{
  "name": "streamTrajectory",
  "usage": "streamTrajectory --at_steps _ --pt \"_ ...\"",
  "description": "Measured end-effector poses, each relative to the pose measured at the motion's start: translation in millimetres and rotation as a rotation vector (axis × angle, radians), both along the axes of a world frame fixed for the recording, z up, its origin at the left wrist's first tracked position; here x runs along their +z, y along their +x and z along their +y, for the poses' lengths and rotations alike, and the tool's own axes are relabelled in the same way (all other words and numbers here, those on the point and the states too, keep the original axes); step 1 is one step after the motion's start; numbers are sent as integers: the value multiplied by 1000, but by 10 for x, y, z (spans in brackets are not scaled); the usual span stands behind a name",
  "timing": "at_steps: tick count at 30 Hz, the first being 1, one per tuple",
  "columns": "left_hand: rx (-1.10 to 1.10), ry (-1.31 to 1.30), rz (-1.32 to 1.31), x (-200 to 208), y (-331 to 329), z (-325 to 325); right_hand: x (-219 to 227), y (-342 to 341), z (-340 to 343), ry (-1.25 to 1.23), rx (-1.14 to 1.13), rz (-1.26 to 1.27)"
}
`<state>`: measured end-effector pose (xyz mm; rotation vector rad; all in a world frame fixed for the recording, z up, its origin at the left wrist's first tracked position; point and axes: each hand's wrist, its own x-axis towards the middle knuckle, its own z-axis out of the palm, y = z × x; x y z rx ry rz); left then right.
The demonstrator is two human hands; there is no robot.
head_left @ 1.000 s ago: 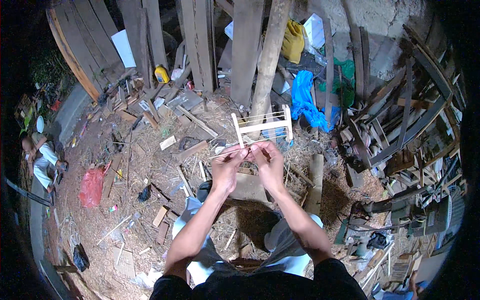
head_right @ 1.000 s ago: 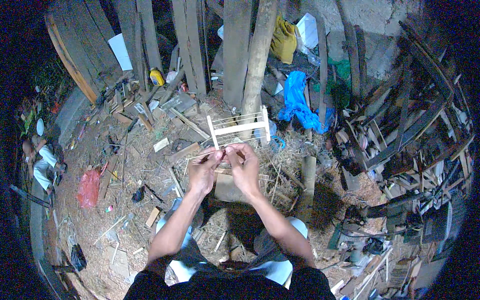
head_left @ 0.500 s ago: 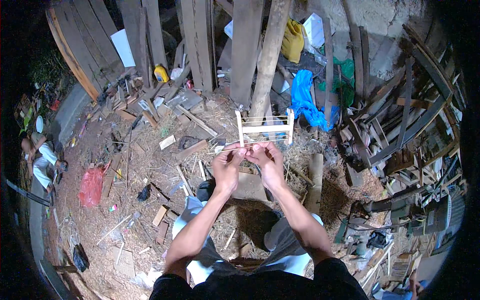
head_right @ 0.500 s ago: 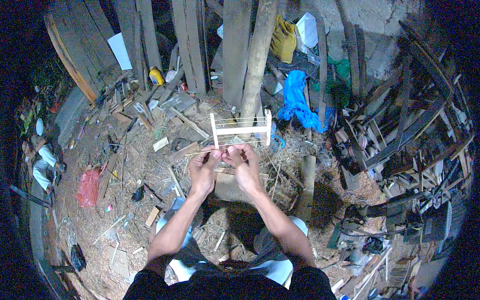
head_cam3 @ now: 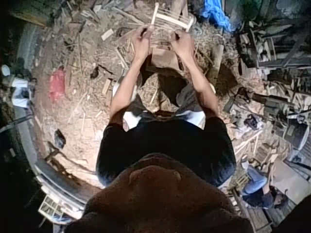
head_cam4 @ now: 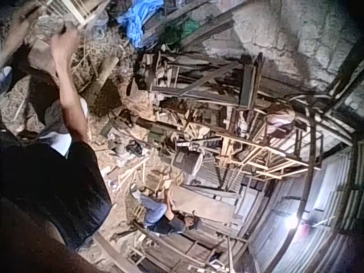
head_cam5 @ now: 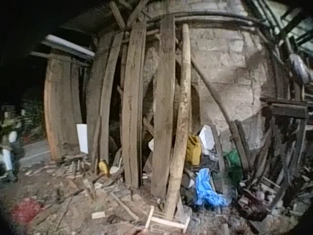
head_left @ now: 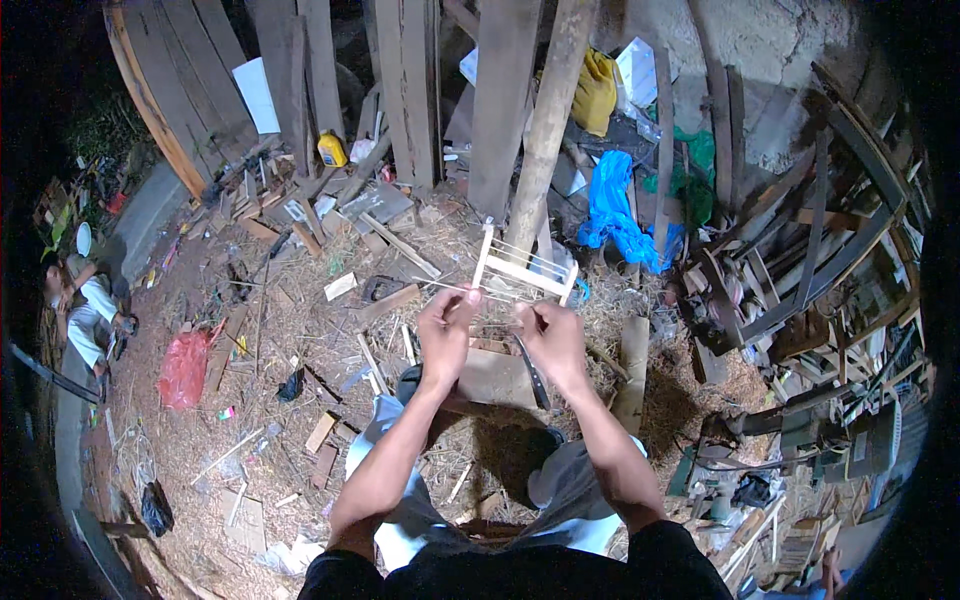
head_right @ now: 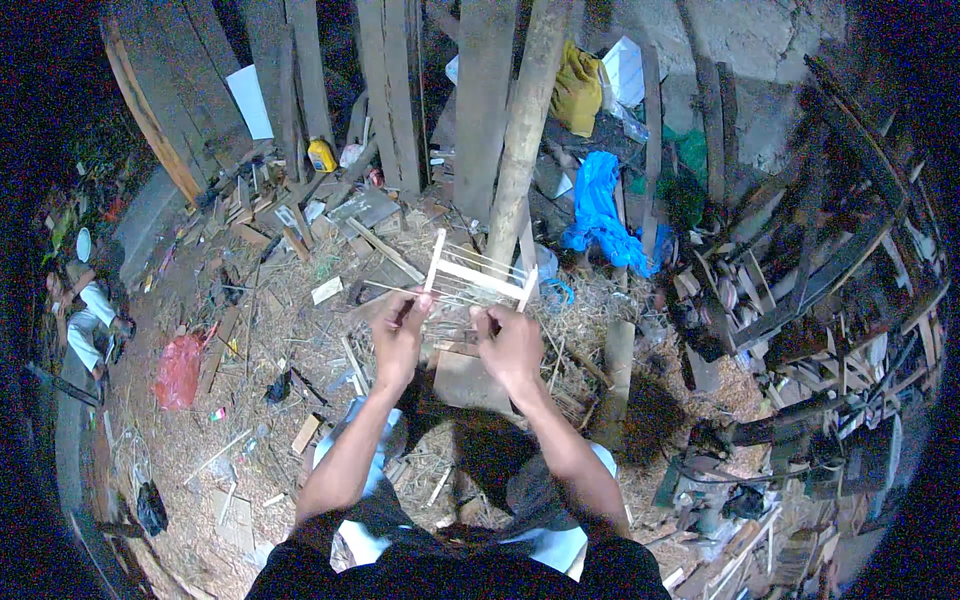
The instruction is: The person is assembling a small wooden frame by inserting thin wooden rods into a rectangular wooden base. They use a knife to trim the ends of the rods before pressing them into pre-drilled holes by hand, handling the pieces one at a time.
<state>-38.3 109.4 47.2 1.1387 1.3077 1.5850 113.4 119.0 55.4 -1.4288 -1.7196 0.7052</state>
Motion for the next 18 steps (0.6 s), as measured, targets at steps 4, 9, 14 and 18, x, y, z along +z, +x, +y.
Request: streamTrajectory --at_steps 4,9,14,18 --pt "-112 30 79 73 -98 24 153 -98 -37 300 -62 15" --pt "-69 192 643 26 -46 59 78 -106 125 257 87 73" --pt "-134 188 867 -57 25 68 -23 37 160 70 152 74" --pt "-139 154 948 -85 93 76 -152 46 189 198 87 -67"
